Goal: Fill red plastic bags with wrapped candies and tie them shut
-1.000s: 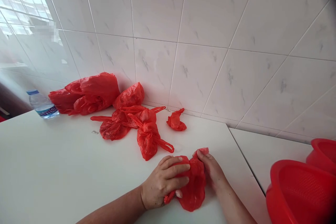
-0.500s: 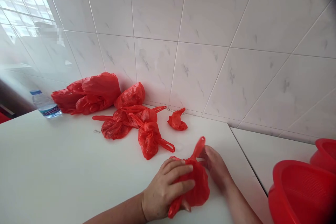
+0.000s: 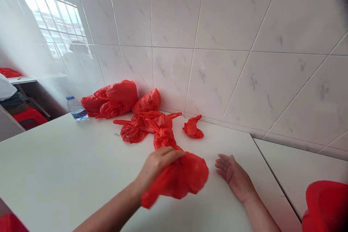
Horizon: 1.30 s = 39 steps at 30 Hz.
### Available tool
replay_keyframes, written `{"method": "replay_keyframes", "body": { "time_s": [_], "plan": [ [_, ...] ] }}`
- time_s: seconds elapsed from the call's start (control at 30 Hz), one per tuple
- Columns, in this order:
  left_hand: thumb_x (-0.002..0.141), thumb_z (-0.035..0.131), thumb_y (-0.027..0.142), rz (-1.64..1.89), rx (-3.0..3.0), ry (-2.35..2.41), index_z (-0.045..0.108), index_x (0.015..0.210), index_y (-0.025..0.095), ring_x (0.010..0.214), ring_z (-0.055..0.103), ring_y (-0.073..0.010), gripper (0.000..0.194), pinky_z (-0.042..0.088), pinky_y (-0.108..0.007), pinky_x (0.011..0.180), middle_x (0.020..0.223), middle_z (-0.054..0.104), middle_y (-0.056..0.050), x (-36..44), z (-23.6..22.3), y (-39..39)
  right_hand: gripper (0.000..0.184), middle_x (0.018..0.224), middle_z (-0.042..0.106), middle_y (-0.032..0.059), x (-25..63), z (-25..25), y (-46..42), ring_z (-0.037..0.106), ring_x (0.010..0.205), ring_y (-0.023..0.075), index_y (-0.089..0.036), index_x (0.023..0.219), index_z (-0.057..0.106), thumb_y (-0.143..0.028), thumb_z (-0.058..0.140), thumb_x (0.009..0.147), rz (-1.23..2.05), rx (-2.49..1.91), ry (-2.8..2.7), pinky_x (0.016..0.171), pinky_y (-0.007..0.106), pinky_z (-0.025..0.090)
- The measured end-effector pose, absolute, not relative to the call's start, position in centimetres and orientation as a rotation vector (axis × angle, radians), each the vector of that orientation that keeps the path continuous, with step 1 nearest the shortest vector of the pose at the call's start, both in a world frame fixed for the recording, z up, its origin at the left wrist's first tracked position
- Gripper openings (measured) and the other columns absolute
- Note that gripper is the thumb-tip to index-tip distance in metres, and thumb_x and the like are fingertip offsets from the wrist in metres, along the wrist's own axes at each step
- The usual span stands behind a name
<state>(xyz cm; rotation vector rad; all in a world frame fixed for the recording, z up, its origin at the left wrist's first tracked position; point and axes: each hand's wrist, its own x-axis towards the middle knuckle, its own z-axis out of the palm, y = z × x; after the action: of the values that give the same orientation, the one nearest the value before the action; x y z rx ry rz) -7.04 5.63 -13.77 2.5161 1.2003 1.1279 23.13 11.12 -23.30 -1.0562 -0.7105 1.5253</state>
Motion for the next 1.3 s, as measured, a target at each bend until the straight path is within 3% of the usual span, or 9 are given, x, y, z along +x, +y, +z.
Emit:
{"method": "replay_keyframes", "body": {
  "time_s": [0.3,0.5,0.57,0.67,0.83,0.9,1.03,1.17,1.3],
  "plan": [
    [0.078,0.054,0.028,1.491,1.914,2.118,0.062,0.1,0.024,0.089,0.064,-0.0226,0.024,0.051,-0.037,0.083,0.098,0.068,-0.001,-17.0,-11.3,7.4,0.039,0.089,0.066,0.0044,22.9,-23.4,11.1,0.061,0.085,0.0176,-0.021,0.098,0.068,-0.055,0.059,0.08,1.499,-1.081,-0.765,0.068,0.027,0.055],
    [0.073,0.067,0.04,1.443,2.13,2.097,0.04,0.134,0.021,0.127,0.041,-0.0333,0.07,0.042,-0.051,0.099,0.137,0.045,-0.013,-16.0,-12.7,10.1,0.037,0.09,0.064,0.0038,22.5,-22.9,10.9,0.06,0.086,0.018,-0.021,0.098,0.067,-0.053,0.06,0.081,1.475,-1.091,-0.797,0.07,0.028,0.055],
    [0.078,0.063,0.035,1.45,2.308,1.967,0.044,0.131,0.025,0.131,0.037,-0.0297,0.057,0.039,-0.049,0.103,0.141,0.041,-0.01,-13.5,-13.0,10.6,0.036,0.09,0.064,0.0036,22.4,-22.8,10.8,0.061,0.085,0.0181,-0.021,0.098,0.067,-0.052,0.061,0.08,1.461,-1.1,-0.804,0.069,0.028,0.054],
    [0.084,0.056,0.025,1.122,2.717,1.622,0.055,0.121,0.027,0.134,0.034,-0.0279,0.037,0.031,-0.049,0.109,0.14,0.044,-0.007,-9.3,-13.9,11.6,0.036,0.089,0.064,0.0039,22.4,-22.9,10.7,0.061,0.084,0.0185,-0.021,0.098,0.067,-0.052,0.062,0.08,1.455,-1.086,-0.84,0.068,0.029,0.054],
    [0.073,0.064,0.021,0.448,2.812,1.493,0.054,0.125,0.028,0.139,0.019,-0.0388,0.053,0.014,-0.066,0.106,0.15,0.032,-0.01,-6.3,-17.0,14.5,0.036,0.089,0.064,0.0044,22.8,-23.2,10.7,0.06,0.083,0.0182,-0.021,0.099,0.067,-0.051,0.061,0.08,1.482,-1.032,-0.867,0.067,0.029,0.053],
    [0.069,0.064,0.016,0.289,2.749,1.587,0.06,0.117,0.026,0.138,0.02,-0.0412,0.05,0.011,-0.07,0.103,0.147,0.037,-0.011,-6.9,-17.9,15.5,0.035,0.089,0.064,0.0043,22.9,-23.3,10.7,0.06,0.083,0.018,-0.021,0.099,0.066,-0.05,0.06,0.081,1.488,-1.022,-0.878,0.068,0.029,0.052],
    [0.071,0.058,0.009,0.191,2.737,1.715,0.068,0.093,0.021,0.122,0.04,-0.0379,0.028,0.013,-0.07,0.101,0.118,0.06,-0.012,-9.8,-18.2,16.1,0.034,0.089,0.063,0.0036,22.7,-22.9,10.6,0.06,0.084,0.0177,-0.021,0.099,0.065,-0.051,0.059,0.083,1.484,-1.04,-0.898,0.069,0.03,0.052],
    [0.076,0.058,0.014,0.066,2.694,1.945,0.068,0.091,0.018,0.116,0.043,-0.0388,0.019,0.013,-0.072,0.099,0.104,0.062,-0.015,-12.1,-17.4,15.5,0.037,0.089,0.063,0.0037,22.4,-22.6,10.4,0.06,0.084,0.0178,-0.021,0.098,0.065,-0.053,0.06,0.08,1.466,-1.081,-0.902,0.069,0.03,0.052],
    [0.064,0.071,0.024,-0.006,2.496,1.794,0.063,0.105,0.023,0.122,0.04,-0.0393,0.042,0.014,-0.073,0.098,0.115,0.058,-0.012,-11.3,-15.9,15.0,0.038,0.089,0.063,0.0039,22.3,-22.7,10.5,0.06,0.083,0.0179,-0.022,0.097,0.066,-0.055,0.063,0.078,1.461,-1.092,-0.912,0.067,0.03,0.051]
  ]
}}
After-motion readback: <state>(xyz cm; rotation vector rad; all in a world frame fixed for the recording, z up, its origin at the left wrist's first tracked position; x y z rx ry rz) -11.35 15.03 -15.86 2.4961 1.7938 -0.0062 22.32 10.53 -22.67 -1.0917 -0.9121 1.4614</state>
